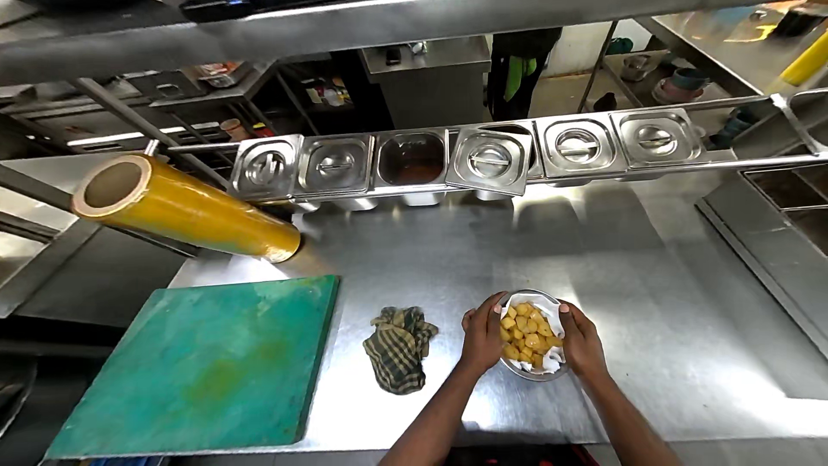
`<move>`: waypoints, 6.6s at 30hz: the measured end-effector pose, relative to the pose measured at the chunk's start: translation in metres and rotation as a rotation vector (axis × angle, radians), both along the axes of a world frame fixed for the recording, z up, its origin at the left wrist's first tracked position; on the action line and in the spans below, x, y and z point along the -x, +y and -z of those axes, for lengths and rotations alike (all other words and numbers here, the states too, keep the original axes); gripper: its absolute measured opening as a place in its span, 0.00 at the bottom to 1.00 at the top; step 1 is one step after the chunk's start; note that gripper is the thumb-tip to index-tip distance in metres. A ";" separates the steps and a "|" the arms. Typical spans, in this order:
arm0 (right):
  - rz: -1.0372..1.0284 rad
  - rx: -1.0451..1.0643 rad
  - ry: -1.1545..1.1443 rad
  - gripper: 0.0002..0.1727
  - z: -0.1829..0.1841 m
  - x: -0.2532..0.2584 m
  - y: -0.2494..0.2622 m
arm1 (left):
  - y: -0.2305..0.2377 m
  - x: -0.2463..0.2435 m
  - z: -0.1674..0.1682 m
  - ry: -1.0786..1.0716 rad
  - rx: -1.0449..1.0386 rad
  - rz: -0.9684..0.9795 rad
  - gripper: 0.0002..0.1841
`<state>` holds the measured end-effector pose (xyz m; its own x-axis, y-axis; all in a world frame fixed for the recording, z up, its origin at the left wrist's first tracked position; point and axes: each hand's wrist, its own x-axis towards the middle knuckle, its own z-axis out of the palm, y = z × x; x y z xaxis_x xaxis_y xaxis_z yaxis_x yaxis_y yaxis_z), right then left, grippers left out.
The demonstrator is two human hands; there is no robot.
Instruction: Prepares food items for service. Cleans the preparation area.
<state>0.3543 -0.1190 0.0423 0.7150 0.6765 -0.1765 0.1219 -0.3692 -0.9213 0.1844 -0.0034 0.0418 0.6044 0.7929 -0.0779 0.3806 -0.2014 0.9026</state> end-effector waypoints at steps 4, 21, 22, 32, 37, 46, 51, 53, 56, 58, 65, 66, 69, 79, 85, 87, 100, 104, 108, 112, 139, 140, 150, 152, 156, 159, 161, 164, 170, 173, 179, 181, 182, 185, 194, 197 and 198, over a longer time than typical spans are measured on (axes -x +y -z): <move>-0.001 0.004 0.008 0.23 -0.002 0.001 0.001 | 0.000 -0.001 0.000 -0.003 -0.002 0.000 0.26; 0.000 0.006 0.007 0.24 -0.002 0.001 0.000 | 0.000 0.000 0.000 -0.014 0.012 -0.003 0.25; 0.002 0.004 0.009 0.24 -0.002 0.001 0.000 | 0.000 0.000 0.000 -0.014 0.012 -0.002 0.25; -0.014 0.037 -0.002 0.25 -0.004 0.000 0.000 | 0.001 -0.001 -0.001 -0.006 0.013 0.002 0.26; -0.007 0.035 0.009 0.24 -0.006 0.000 0.000 | 0.001 0.000 0.001 -0.021 0.019 0.000 0.26; -0.004 0.033 0.002 0.24 -0.005 0.001 0.000 | 0.000 0.000 0.002 -0.019 0.019 -0.007 0.25; -0.003 0.045 0.011 0.24 -0.007 0.001 0.000 | 0.001 0.000 0.001 -0.023 0.021 -0.002 0.25; 0.002 0.044 0.012 0.24 -0.007 0.002 0.001 | 0.001 0.000 0.002 -0.029 0.017 0.000 0.25; -0.006 0.038 0.009 0.24 -0.005 0.001 0.001 | 0.001 0.000 0.003 -0.038 0.012 0.000 0.25; -0.011 0.026 0.004 0.24 -0.003 0.000 0.000 | 0.001 0.000 0.004 -0.038 0.005 0.003 0.26; -0.002 0.020 0.012 0.24 -0.003 0.001 0.001 | 0.002 0.000 0.003 -0.033 0.014 0.006 0.25; -0.002 0.018 0.014 0.24 -0.003 0.001 0.001 | 0.002 0.000 0.002 -0.030 0.016 0.008 0.25; 0.001 0.013 0.013 0.24 -0.003 0.001 0.001 | 0.002 0.000 0.003 -0.034 0.014 0.005 0.25; -0.004 0.016 0.012 0.24 -0.002 0.000 0.001 | 0.002 0.000 0.002 -0.032 0.025 0.006 0.25; 0.000 0.014 0.005 0.23 -0.002 0.001 0.000 | 0.002 0.000 0.003 -0.043 0.021 0.005 0.25; -0.006 0.015 0.006 0.24 -0.003 0.001 0.000 | 0.002 0.000 0.003 -0.042 0.021 0.007 0.25; -0.006 0.014 0.012 0.24 -0.004 0.001 0.001 | 0.002 0.000 0.006 -0.055 0.018 0.002 0.25; -0.002 0.014 0.015 0.24 -0.004 0.001 0.001 | 0.002 0.000 0.005 -0.061 0.016 -0.002 0.25; -0.004 0.005 0.009 0.24 -0.003 0.001 0.001 | 0.001 0.000 0.005 -0.065 0.020 -0.002 0.25; -0.007 0.008 0.014 0.24 -0.004 0.001 0.001 | 0.001 0.000 0.005 -0.074 0.022 -0.003 0.25; 0.009 0.013 0.024 0.23 -0.003 0.001 0.000 | 0.001 0.000 0.002 -0.043 0.040 0.004 0.25; 0.008 0.014 0.025 0.23 -0.004 0.002 0.000 | 0.001 0.000 0.002 -0.043 0.040 0.005 0.25; -0.048 0.172 -0.138 0.24 -0.010 -0.003 0.009 | 0.010 -0.011 -0.017 0.194 -0.041 0.037 0.23; -0.107 0.246 -0.227 0.26 -0.015 0.002 0.000 | 0.002 -0.004 -0.021 0.253 -0.076 0.049 0.24; -0.106 0.271 -0.201 0.26 -0.022 -0.010 0.020 | 0.016 -0.013 -0.026 0.253 -0.044 0.056 0.24; -0.142 0.298 -0.235 0.26 -0.020 -0.006 0.013 | 0.011 -0.009 -0.027 0.303 -0.064 0.066 0.24; -0.133 0.277 -0.237 0.27 -0.021 -0.002 0.010 | 0.011 -0.003 -0.028 0.276 -0.096 0.081 0.25; -0.135 0.323 -0.205 0.26 -0.023 -0.004 0.019 | 0.018 -0.014 -0.033 0.340 -0.059 0.082 0.23; -0.138 0.310 -0.220 0.26 -0.027 -0.003 0.022 | 0.019 -0.012 -0.038 0.371 -0.052 0.083 0.24; -0.141 0.332 -0.241 0.27 -0.021 0.001 0.017 | 0.014 -0.010 -0.035 0.385 -0.051 0.065 0.24; -0.115 0.353 -0.227 0.27 -0.024 0.004 0.020 | 0.012 -0.011 -0.035 0.357 -0.053 0.041 0.23; -0.112 0.332 -0.254 0.27 -0.024 0.006 0.014 | 0.010 -0.006 -0.032 0.337 -0.076 0.040 0.24; -0.109 0.313 -0.247 0.27 -0.024 0.010 0.009 | 0.006 -0.002 -0.029 0.320 -0.074 0.033 0.24; -0.103 0.303 -0.210 0.26 -0.023 0.010 0.007 | 0.003 -0.001 -0.025 0.275 -0.026 0.016 0.24; -0.060 0.224 -0.212 0.26 -0.016 0.011 0.008 | 0.004 -0.003 -0.019 0.188 -0.039 -0.033 0.23; -0.058 0.226 -0.198 0.26 -0.015 0.009 0.009 | 0.005 -0.004 -0.021 0.202 -0.024 -0.022 0.23; -0.058 0.223 -0.194 0.26 -0.014 0.009 0.009 | 0.006 -0.005 -0.022 0.207 -0.018 -0.020 0.23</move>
